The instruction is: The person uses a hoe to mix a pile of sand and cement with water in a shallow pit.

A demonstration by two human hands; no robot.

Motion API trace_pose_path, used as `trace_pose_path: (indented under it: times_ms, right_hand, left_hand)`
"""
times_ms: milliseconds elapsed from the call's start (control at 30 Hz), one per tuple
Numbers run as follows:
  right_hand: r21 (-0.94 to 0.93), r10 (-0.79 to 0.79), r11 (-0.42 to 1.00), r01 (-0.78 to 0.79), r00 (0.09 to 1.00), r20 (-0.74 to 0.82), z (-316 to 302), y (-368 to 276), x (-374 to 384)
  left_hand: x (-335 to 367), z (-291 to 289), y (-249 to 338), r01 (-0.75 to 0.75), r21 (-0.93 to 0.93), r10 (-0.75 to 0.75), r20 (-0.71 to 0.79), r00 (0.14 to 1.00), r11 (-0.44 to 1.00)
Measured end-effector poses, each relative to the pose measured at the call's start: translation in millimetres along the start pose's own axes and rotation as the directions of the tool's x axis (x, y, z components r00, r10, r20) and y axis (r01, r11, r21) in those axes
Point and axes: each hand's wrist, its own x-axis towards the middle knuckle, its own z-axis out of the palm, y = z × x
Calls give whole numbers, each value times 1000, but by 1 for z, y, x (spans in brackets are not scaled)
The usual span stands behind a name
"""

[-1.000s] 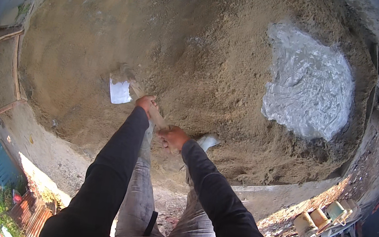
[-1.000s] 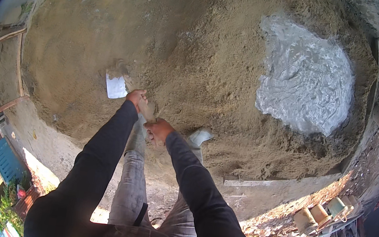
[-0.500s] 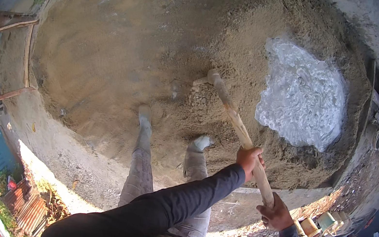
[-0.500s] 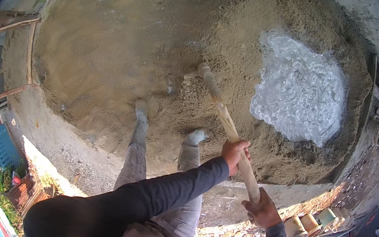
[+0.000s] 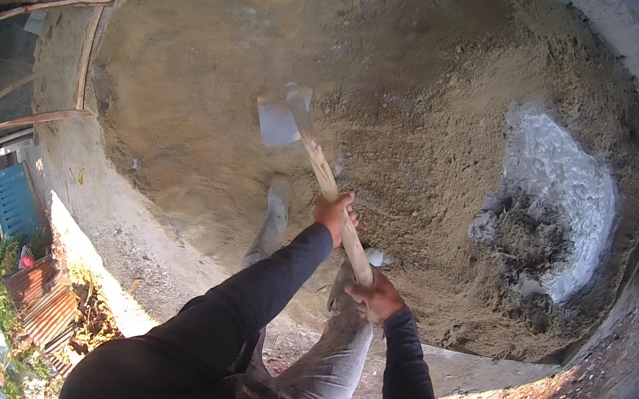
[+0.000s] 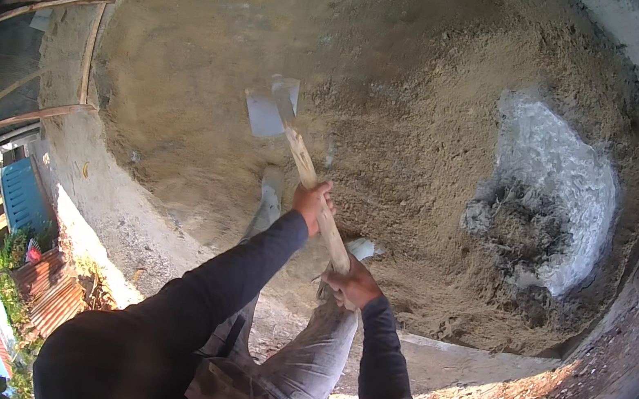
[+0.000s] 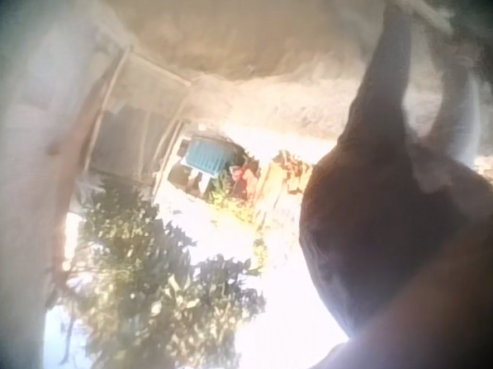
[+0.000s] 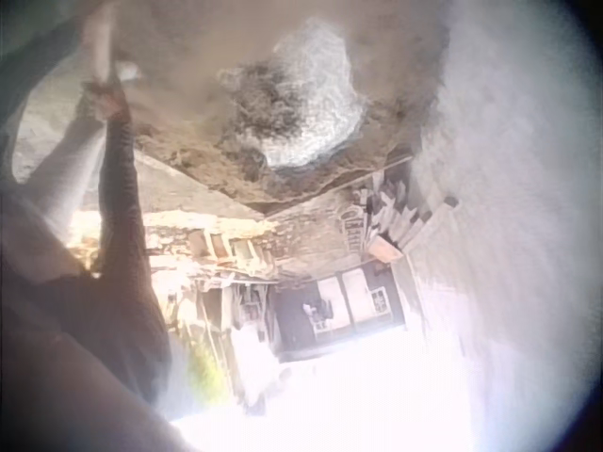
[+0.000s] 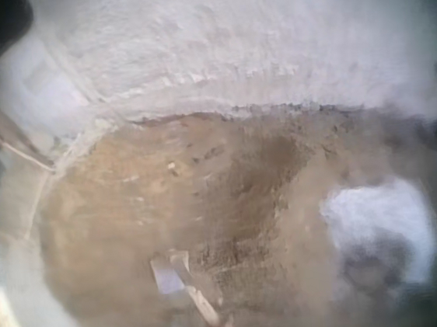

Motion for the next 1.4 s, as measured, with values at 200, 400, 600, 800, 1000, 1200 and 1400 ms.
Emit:
trace_pose_path:
  times_ms: [200, 400, 600, 800, 1000, 1200, 1400]
  right_hand:
    - [126, -180, 975, 186, 982, -53, 36, -81, 168]
    - [8, -59, 998, 64, 955, -289, -69, -100, 19]
    - [-30, -41, 999, 31, 902, -430, -78, -85, -160]
    - [-69, -31, 998, -13, 794, -607, 0, -31, -312]
    - [-115, 79, 984, -139, 904, -421, 32, -8, -294]
    - [-39, 18, 999, -22, 997, -77, 52, -2, -6]
    - [46, 74, 996, -73, 997, -12, 75, 13, 152]
  left_hand:
    - [169, -11, 127, -119, 340, 156, -82, 984, 933]
    - [109, 128, 6, 31, 168, -49, 102, 994, 985]
    - [-50, 201, -63, 163, -1, -154, 328, 932, 987]
    - [-240, 200, -94, 353, 98, -356, 471, 807, 930]
    - [-262, 117, -63, 267, 5, -242, 441, 864, 964]
    - [-14, -39, 14, 69, -92, -67, 25, 997, 993]
    - [134, -152, 45, 66, 68, -51, -206, 977, 996]
